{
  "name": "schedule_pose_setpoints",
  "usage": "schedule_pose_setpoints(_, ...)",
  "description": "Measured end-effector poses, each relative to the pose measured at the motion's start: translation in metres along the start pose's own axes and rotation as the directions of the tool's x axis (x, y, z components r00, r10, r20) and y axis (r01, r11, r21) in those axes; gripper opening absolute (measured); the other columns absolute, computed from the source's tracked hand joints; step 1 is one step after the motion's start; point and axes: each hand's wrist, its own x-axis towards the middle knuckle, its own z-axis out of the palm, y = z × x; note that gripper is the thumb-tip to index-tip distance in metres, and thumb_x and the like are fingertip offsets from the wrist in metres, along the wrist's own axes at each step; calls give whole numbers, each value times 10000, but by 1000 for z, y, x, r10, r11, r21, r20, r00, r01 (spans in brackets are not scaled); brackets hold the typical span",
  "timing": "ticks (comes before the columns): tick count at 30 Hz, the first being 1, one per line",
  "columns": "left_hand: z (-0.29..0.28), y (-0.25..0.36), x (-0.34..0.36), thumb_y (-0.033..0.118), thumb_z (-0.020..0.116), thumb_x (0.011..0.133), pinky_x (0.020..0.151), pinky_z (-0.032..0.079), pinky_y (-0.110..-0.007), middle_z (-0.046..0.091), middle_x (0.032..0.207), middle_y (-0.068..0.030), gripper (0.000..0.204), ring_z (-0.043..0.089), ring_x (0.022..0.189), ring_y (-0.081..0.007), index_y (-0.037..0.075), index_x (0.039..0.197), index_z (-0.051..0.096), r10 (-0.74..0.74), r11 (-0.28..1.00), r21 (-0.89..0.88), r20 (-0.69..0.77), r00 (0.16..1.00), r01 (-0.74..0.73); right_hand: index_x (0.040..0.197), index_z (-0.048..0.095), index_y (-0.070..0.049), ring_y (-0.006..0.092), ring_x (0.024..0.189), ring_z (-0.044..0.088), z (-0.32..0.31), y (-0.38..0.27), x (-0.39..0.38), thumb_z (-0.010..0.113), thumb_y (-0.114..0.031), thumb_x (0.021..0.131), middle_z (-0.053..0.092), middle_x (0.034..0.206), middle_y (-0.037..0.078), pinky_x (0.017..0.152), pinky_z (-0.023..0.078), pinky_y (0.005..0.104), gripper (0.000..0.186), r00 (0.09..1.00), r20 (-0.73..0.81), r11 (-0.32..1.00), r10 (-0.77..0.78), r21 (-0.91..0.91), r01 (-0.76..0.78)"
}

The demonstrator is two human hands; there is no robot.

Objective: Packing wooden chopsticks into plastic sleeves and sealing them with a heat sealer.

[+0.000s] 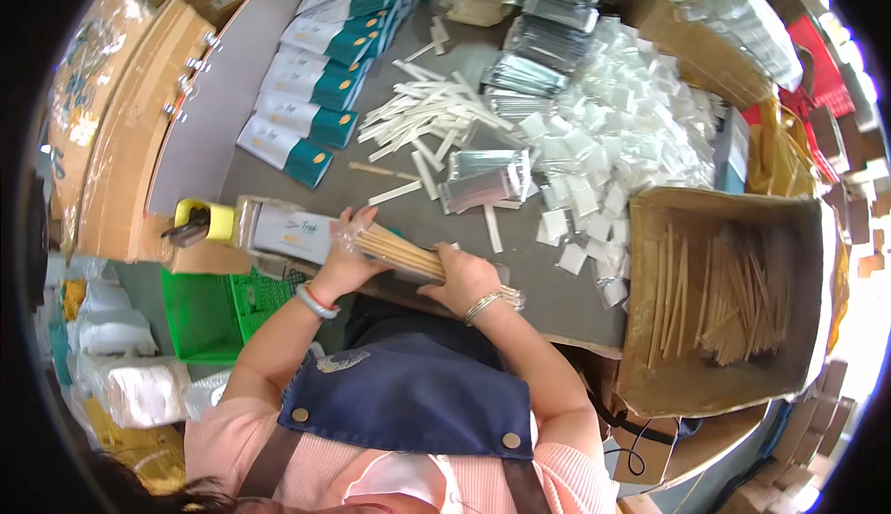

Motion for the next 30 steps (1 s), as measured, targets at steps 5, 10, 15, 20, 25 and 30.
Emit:
schedule_pose_setpoints(5,-19,4,41,185,749,700,801,458,-429,616,996,-135,338,559,989,-339,63,994,635,136,990,42,-123,983,-131,966,643,-39,355,733,643,-28,52,-13,761,-344,683,649,761,195,652,506,398,433,871,-376,908,318,386,-165)
schedule_pose_setpoints(10,-10,-7,81,152,723,709,709,455,-437,608,844,-72,153,576,845,-308,75,749,597,50,970,242,-90,995,-27,830,584,-2,364,751,601,-52,105,-8,778,-342,663,606,802,184,683,481,431,426,671,-461,814,581,309,-492)
schedule_pose_setpoints(15,-8,-3,82,119,702,718,633,454,-441,578,748,-94,133,564,711,-304,68,727,579,48,990,136,-41,998,-42,892,591,-10,358,835,591,-46,109,-9,782,-329,650,574,919,170,730,487,433,443,721,-490,860,490,140,-490)
schedule_pose_setpoints(20,29,57,95,82,720,700,693,451,-412,557,807,-93,183,551,798,-298,76,806,571,309,948,-26,-146,940,-316,936,581,-18,379,851,580,-47,106,-15,735,-218,707,579,939,187,729,479,450,340,712,-566,899,416,140,-414)
schedule_pose_setpoints(25,40,75,105,128,767,657,719,453,-400,553,862,-66,306,553,842,-278,102,895,576,353,931,152,-140,925,-332,929,573,-43,400,777,590,-55,95,-28,683,-141,759,618,819,191,676,463,448,225,711,-558,904,427,247,-348)
schedule_pose_setpoints(30,41,65,104,161,776,636,710,441,-399,560,887,-48,344,562,843,-264,110,919,588,358,930,123,-80,930,-347,901,593,-43,398,734,593,-58,88,-35,676,-126,768,619,781,188,643,463,428,177,700,-600,922,386,264,-282)
